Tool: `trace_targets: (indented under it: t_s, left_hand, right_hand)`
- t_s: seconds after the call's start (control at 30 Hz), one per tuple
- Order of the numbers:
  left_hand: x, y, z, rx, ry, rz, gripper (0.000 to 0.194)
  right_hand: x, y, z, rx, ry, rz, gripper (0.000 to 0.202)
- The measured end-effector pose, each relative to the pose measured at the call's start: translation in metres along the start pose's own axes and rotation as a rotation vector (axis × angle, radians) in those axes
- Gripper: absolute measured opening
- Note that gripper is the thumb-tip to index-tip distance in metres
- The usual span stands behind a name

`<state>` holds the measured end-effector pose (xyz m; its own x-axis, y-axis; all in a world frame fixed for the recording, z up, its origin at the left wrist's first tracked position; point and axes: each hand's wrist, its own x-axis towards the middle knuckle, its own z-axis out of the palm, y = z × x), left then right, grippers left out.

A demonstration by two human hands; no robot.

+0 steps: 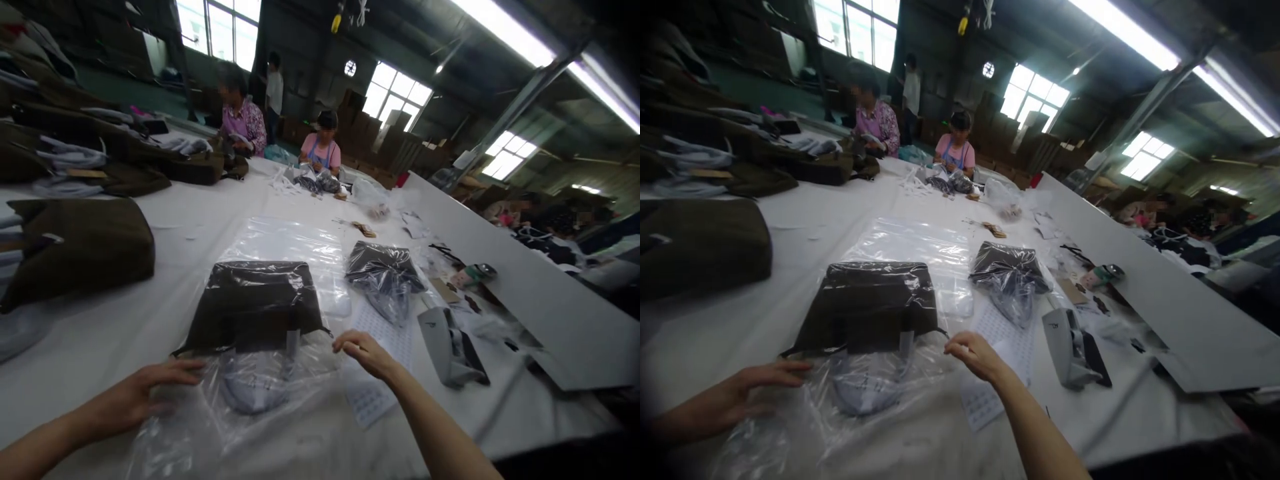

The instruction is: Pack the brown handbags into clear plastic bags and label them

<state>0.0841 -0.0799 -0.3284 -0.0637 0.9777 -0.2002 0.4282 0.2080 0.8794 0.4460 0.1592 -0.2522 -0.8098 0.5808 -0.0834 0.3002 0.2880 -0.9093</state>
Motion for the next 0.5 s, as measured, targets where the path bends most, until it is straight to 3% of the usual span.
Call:
trace_targets:
  t_s: [0.07,0.13,0.2,0.23,0.27,0.33,0.37,0.5]
  left_hand:
    - [-0.015,-0.006,-0.009,0.138,-0.034,0.126,0.022]
    - [-0.025,-0.014,-0.016,0.180,-0.030,0.234,0.023]
    - [-0.028,-0.021,-0.020,0.181,-0.051,0.229,0.023]
    - [-0.026,-0.023,-0.021,0.184,-0.067,0.174,0.022]
    - [-0.023,-0.023,-0.022,0.187,-0.070,0.104,0.021]
    - [-0.015,-0.016,-0.022,0.193,-0.025,-0.007,0.020]
    - [-0.011,-0.009,-0.022,0.189,0.017,-0.020,0.020]
    - [0.004,0.031,-0.019,0.195,0.142,0.126,0.031]
  right_hand:
    - [-0.008,-0.028,0.039,-0.152,0.092,-0.212,0.036]
    - [-0.014,-0.031,0.102,-0.249,-0.036,-0.302,0.067]
    - [-0.016,-0.009,0.166,-0.464,-0.034,-0.317,0.081]
    - [-0.015,0.008,0.191,-0.613,-0.022,-0.301,0.077]
    - [-0.014,0.023,0.210,-0.714,0.007,-0.303,0.060]
    - [-0.012,0.044,0.227,-0.836,0.075,-0.347,0.025]
    - [-0.012,0.049,0.227,-0.850,0.103,-0.386,0.020]
    - [-0.024,0.049,0.217,-0.847,0.293,-0.435,0.023]
